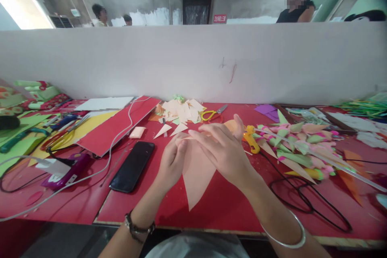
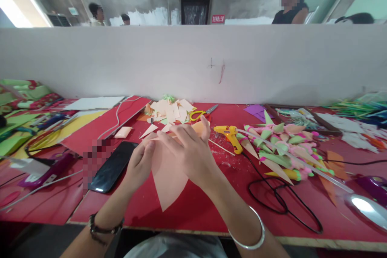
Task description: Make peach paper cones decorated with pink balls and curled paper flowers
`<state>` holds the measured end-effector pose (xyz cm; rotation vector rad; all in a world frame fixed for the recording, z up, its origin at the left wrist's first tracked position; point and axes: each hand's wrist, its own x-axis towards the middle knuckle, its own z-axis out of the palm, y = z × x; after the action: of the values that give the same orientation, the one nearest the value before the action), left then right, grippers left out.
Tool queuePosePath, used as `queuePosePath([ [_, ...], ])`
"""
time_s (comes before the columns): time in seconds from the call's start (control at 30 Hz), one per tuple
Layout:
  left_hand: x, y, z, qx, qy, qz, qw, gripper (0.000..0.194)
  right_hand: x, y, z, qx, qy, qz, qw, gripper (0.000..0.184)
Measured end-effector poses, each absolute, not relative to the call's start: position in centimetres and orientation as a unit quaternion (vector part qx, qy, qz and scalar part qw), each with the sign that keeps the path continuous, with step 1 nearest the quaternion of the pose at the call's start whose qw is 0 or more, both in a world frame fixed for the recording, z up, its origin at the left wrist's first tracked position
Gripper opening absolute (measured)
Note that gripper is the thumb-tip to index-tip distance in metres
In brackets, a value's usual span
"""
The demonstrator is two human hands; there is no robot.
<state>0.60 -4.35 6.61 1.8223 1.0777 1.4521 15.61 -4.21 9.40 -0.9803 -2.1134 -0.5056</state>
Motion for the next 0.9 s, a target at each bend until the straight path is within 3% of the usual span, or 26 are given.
queuePosePath([
  [0.13,0.5,-4.2,6.9,0.689,0.407,0.531,0.280,0.035,15.5,-4.0,9.9,-0.383,-0.811,-0.179,0.403,0.015],
  [0.37,-0.9,-4.1,7.3,0.708,0.380,0.518,0.293,0.035,16.2,-3.4,11.3,-0.391,-0.776,-0.095,0.486,0.014],
  [0.6,-0.9,-4.1,8.1,0.737,0.349,0.495,0.299,0.038,16.7,-3.5,11.5,-0.388,-0.764,-0.061,0.512,0.012],
  [0.8,-0.7,-4.3,8.2,0.705,0.326,0.499,0.384,0.047,17.1,-3.6,12.1,-0.384,-0.762,-0.039,0.521,0.015],
  [0.9,-0.5,-4.7,7.9,0.726,0.310,0.486,0.374,0.038,17.3,-3.5,12.1,-0.379,-0.767,-0.046,0.516,0.017],
])
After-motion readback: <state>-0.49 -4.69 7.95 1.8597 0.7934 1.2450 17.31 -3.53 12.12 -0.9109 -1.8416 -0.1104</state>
